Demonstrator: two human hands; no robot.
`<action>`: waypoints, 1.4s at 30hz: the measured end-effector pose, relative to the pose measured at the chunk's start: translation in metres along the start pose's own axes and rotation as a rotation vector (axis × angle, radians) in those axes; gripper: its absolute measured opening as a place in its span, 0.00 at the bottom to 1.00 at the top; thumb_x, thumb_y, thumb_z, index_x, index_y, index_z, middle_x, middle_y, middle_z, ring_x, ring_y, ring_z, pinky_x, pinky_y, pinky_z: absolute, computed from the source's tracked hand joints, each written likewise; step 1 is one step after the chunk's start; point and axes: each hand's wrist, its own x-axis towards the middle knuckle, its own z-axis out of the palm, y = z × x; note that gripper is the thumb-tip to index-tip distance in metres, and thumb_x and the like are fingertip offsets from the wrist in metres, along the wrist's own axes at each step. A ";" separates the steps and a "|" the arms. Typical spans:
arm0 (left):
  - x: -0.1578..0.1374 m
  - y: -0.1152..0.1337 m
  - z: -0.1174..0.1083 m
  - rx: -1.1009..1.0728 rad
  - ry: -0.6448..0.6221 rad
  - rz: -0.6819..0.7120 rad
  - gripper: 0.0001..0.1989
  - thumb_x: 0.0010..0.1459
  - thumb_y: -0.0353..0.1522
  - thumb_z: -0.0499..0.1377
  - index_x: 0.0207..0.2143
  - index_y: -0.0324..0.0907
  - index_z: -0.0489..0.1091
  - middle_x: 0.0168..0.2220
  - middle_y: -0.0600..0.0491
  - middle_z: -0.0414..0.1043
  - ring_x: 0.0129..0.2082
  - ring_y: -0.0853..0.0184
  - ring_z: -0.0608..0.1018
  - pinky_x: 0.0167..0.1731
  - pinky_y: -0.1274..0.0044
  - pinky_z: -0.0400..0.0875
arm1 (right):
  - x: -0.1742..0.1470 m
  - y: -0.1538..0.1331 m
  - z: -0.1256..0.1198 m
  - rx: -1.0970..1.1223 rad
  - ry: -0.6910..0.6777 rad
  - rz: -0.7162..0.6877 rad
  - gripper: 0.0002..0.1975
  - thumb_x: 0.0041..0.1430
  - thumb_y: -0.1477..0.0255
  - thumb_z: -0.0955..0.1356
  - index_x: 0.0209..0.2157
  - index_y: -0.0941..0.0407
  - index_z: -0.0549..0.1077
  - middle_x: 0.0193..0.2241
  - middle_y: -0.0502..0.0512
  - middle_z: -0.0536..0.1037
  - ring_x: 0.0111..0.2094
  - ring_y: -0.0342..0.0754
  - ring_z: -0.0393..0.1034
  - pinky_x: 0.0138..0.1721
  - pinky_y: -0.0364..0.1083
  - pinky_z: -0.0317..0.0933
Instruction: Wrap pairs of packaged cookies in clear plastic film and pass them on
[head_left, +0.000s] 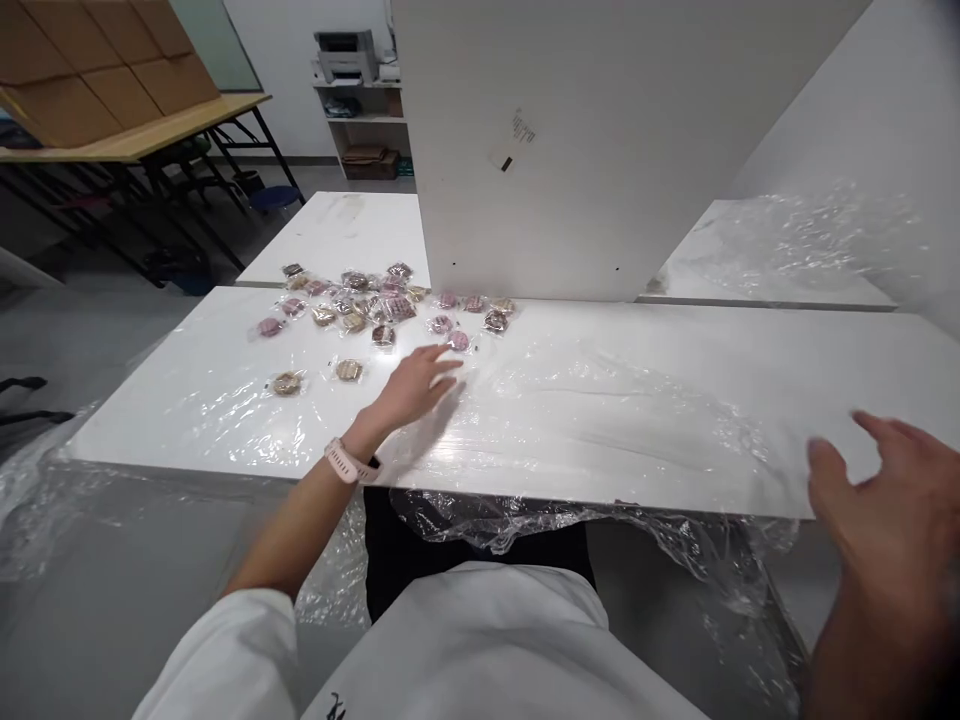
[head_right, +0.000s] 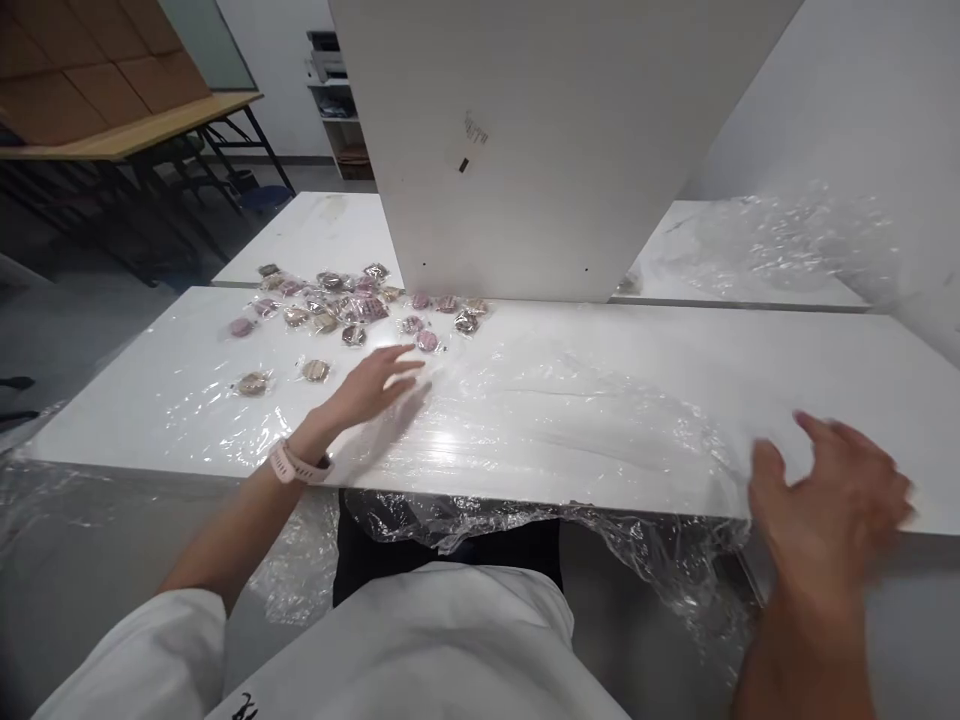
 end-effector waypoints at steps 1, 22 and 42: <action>0.013 0.001 -0.006 0.019 0.051 -0.020 0.22 0.68 0.27 0.48 0.58 0.50 0.70 0.67 0.53 0.62 0.66 0.56 0.64 0.61 0.53 0.65 | 0.001 -0.026 0.011 -0.013 0.061 -0.078 0.23 0.65 0.53 0.61 0.61 0.29 0.65 0.52 0.57 0.74 0.52 0.68 0.69 0.40 0.68 0.66; 0.158 0.046 0.022 0.134 -0.002 -0.125 0.18 0.68 0.35 0.52 0.58 0.38 0.64 0.53 0.37 0.69 0.50 0.51 0.74 0.46 0.65 0.66 | -0.014 -0.123 0.187 0.066 -0.655 -0.755 0.25 0.73 0.56 0.53 0.65 0.43 0.63 0.69 0.47 0.59 0.71 0.52 0.48 0.69 0.60 0.45; 0.023 0.110 0.055 0.014 -0.063 0.368 0.19 0.70 0.35 0.50 0.61 0.46 0.63 0.64 0.44 0.63 0.60 0.52 0.69 0.52 0.61 0.72 | 0.046 -0.140 0.230 0.034 -0.705 -0.670 0.28 0.69 0.58 0.59 0.66 0.52 0.65 0.70 0.55 0.56 0.71 0.57 0.46 0.69 0.62 0.39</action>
